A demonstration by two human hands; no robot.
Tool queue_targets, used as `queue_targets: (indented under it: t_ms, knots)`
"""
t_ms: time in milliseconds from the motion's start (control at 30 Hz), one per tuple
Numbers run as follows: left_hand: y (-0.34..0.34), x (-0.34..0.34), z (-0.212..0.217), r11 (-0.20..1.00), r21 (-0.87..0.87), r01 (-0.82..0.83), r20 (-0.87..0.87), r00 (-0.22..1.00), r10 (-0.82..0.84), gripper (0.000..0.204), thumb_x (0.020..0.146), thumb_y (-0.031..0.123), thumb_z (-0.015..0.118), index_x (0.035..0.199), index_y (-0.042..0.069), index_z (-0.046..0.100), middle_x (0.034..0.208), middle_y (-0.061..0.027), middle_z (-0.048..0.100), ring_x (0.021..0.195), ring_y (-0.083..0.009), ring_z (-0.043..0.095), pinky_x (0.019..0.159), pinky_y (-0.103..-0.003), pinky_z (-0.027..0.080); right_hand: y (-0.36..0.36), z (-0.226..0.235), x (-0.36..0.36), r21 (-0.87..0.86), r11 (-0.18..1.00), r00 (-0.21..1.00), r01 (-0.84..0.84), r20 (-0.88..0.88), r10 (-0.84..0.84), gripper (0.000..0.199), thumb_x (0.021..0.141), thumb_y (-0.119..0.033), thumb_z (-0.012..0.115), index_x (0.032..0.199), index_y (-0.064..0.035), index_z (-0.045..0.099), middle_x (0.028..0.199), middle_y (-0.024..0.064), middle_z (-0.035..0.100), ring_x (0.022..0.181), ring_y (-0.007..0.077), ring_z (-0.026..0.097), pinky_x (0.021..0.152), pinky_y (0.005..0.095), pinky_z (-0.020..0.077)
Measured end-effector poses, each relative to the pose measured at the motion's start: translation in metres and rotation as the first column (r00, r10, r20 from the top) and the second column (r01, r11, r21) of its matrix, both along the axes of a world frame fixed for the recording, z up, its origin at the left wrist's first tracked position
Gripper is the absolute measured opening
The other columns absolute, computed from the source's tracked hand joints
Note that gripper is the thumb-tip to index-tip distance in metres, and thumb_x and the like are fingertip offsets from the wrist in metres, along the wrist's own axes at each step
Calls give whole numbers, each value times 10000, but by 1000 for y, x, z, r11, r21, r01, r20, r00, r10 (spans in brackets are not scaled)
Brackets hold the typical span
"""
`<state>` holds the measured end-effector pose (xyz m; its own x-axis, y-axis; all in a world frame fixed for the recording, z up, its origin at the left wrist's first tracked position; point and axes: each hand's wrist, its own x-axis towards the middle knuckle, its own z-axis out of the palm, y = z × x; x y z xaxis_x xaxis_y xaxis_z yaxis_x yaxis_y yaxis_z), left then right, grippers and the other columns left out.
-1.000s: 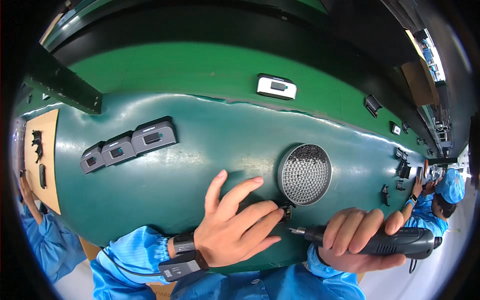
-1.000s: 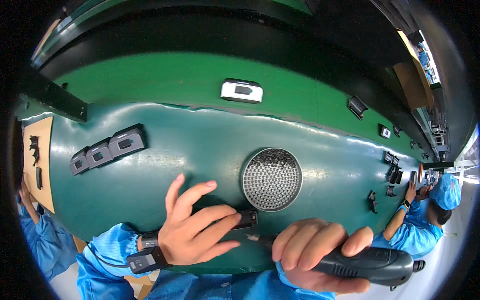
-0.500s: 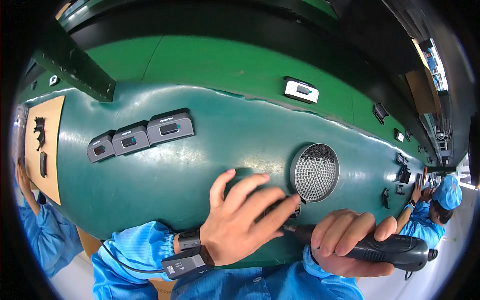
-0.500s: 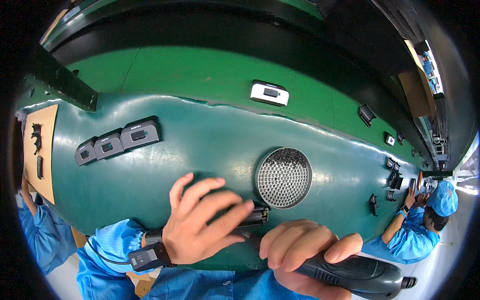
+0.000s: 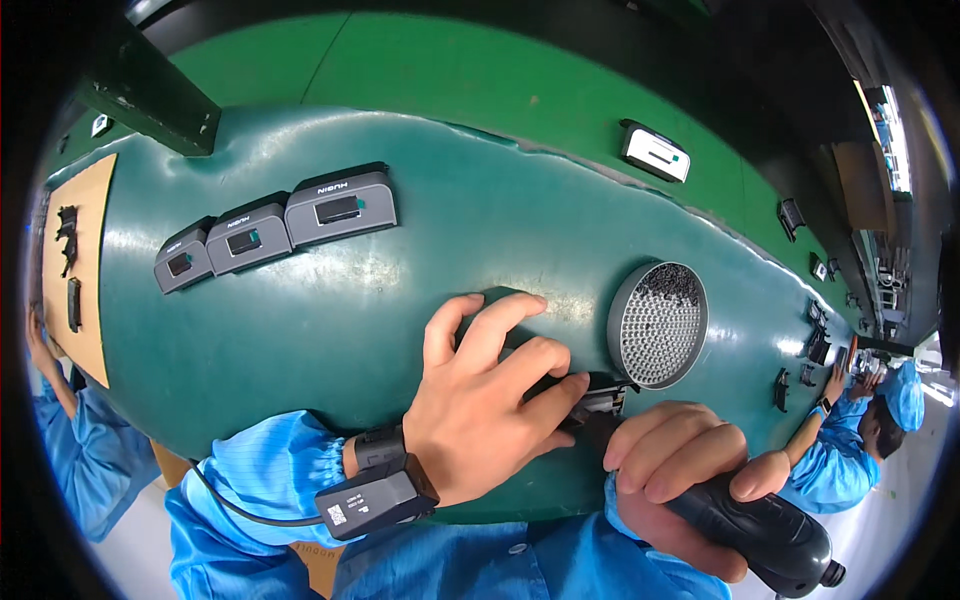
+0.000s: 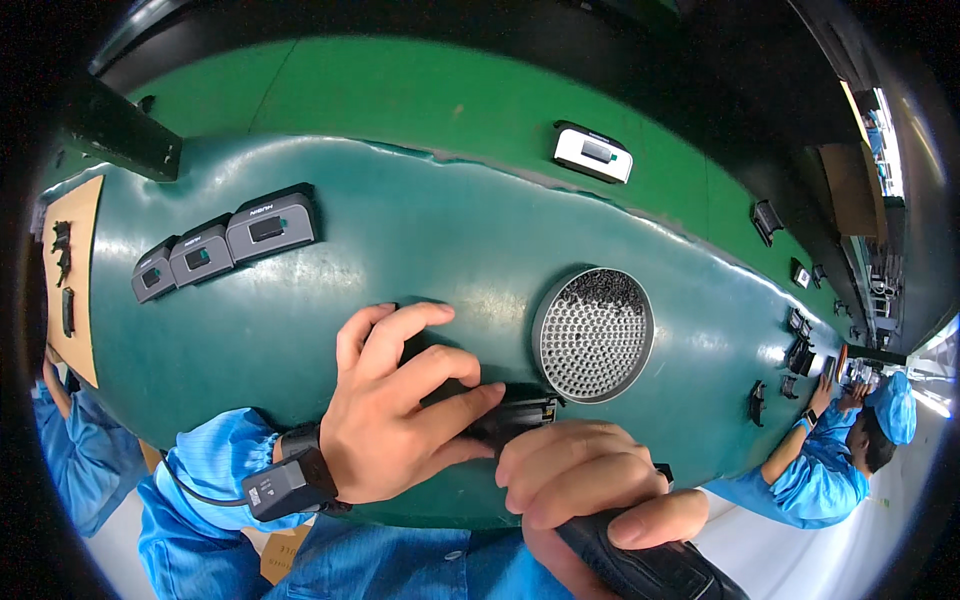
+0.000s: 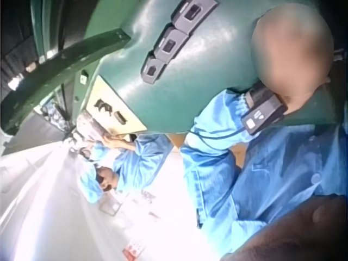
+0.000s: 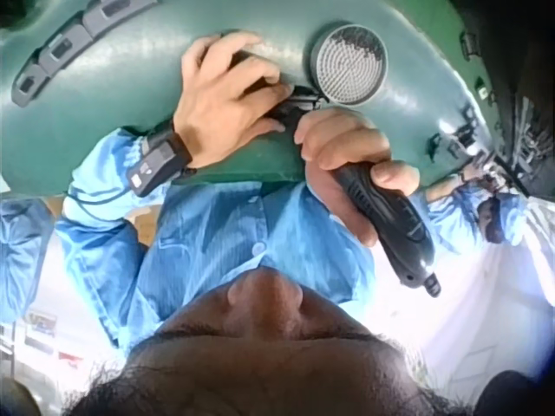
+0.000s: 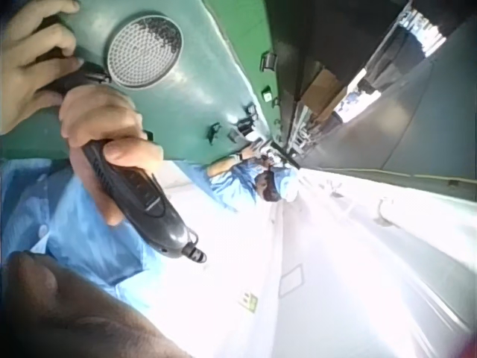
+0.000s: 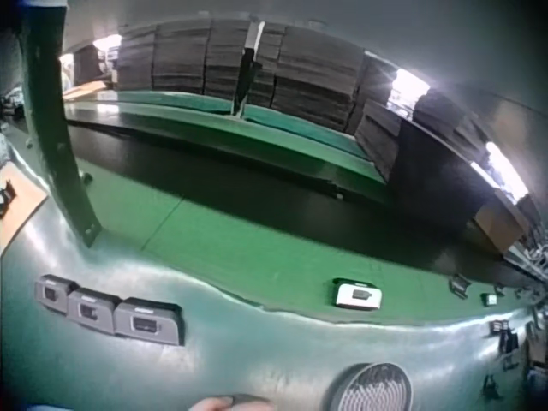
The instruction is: Using an electric screwdriver to assemble small plastic housings at a factory workbench.
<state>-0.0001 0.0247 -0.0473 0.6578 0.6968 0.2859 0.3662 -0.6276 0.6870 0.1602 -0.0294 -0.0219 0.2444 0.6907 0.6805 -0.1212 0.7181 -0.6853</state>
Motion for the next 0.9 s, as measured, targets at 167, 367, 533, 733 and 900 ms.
queue_targets:
  t_ms: [167,367,533,733,900]
  knots:
    - [-2,-5,-12,1000,-14,6,10,1000,-6,448,594,352,850,1000,175,785,1060,30,588,1278,-319,467,1028,-580,351,0,-15,-8,-17,1000,1000,-3,2,3,585,943,-586,651,1211,-109,445,726,101,570,494,207,551,418,353,510]
    - [-3,-10,-18,1000,-1,20,18,1000,-20,407,620,322,857,992,173,788,1053,27,588,1273,-324,473,1028,-587,353,-5,-17,-10,-113,994,998,-3,60,10,590,939,-602,649,1210,-122,438,730,98,574,515,214,557,434,356,499]
    - [-6,-4,-4,999,40,-11,30,1000,10,352,648,278,856,978,172,790,1031,28,595,1266,-325,482,1019,-578,358,5,-10,-9,20,997,993,-76,90,74,621,933,-609,652,1170,-80,428,727,104,586,523,212,574,458,357,518]
    - [-6,13,34,995,96,1,7,1000,-2,357,647,273,860,980,163,794,1014,31,601,1268,-329,477,1016,-562,340,1,15,13,32,989,990,-142,23,141,635,913,-549,711,1169,-32,447,770,131,598,584,247,597,513,401,525]
    - [-7,28,51,996,85,36,-80,996,-30,473,638,359,870,1047,138,784,1032,7,602,1285,-333,464,1035,-573,320,-15,60,66,-36,996,982,-83,-170,76,597,945,-574,661,1222,-82,467,866,164,633,638,278,617,564,427,536]
